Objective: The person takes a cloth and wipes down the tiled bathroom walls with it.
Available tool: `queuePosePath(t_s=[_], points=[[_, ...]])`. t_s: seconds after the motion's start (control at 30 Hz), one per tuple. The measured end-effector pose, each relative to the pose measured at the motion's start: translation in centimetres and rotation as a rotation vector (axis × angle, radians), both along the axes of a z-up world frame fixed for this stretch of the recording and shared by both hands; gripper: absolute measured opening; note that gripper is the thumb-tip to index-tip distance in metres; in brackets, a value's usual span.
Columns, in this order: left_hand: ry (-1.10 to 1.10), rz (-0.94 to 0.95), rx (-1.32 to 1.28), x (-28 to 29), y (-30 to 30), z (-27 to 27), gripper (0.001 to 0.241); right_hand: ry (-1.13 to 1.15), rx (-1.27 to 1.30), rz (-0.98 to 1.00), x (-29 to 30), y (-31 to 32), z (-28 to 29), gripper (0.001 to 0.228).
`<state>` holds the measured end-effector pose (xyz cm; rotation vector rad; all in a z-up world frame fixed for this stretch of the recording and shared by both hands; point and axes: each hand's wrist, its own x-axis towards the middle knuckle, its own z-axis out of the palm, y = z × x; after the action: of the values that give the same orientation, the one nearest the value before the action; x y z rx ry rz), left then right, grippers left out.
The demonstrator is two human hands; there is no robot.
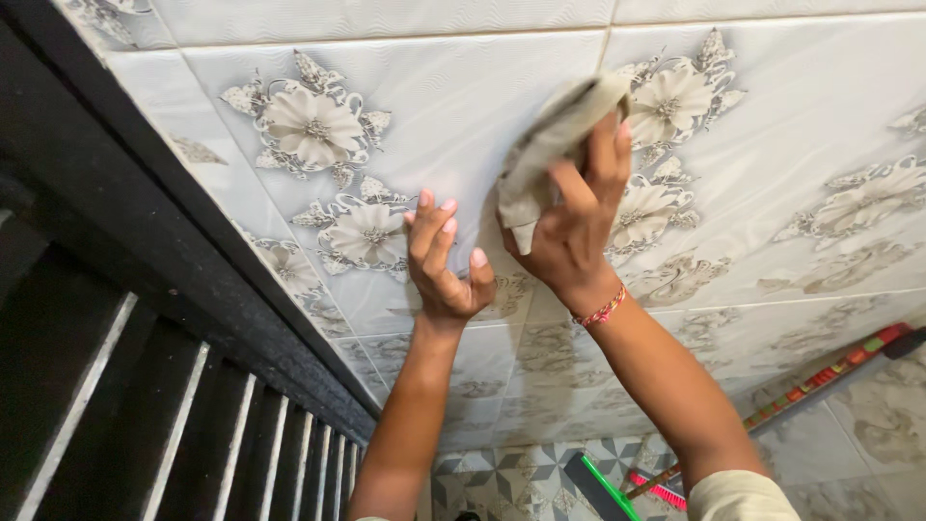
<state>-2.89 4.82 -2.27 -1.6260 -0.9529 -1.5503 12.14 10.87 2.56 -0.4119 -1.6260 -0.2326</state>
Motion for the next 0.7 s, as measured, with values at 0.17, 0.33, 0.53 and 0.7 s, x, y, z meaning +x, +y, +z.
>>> queuePosePath(t_s=[0.17,0.33,0.53,0.7], points=[[-0.001,0.008,0.004,-0.2,0.2,-0.3,0.042,-0.130,0.099,-0.329,-0.6,-0.1,1.6,0.080],[0.002,-0.010,-0.003,-0.3,0.3,-0.6,0.041,-0.079,0.024,-0.343,-1.4,-1.8,6.5,0.080],[-0.014,-0.048,0.001,-0.4,0.4,-0.8,0.043,-0.342,-0.130,-0.354,-1.4,-4.0,10.6,0.074],[-0.041,-0.064,0.009,-0.2,0.3,-0.8,0.045,-0.390,0.065,-0.294,-0.3,-3.2,7.3,0.057]])
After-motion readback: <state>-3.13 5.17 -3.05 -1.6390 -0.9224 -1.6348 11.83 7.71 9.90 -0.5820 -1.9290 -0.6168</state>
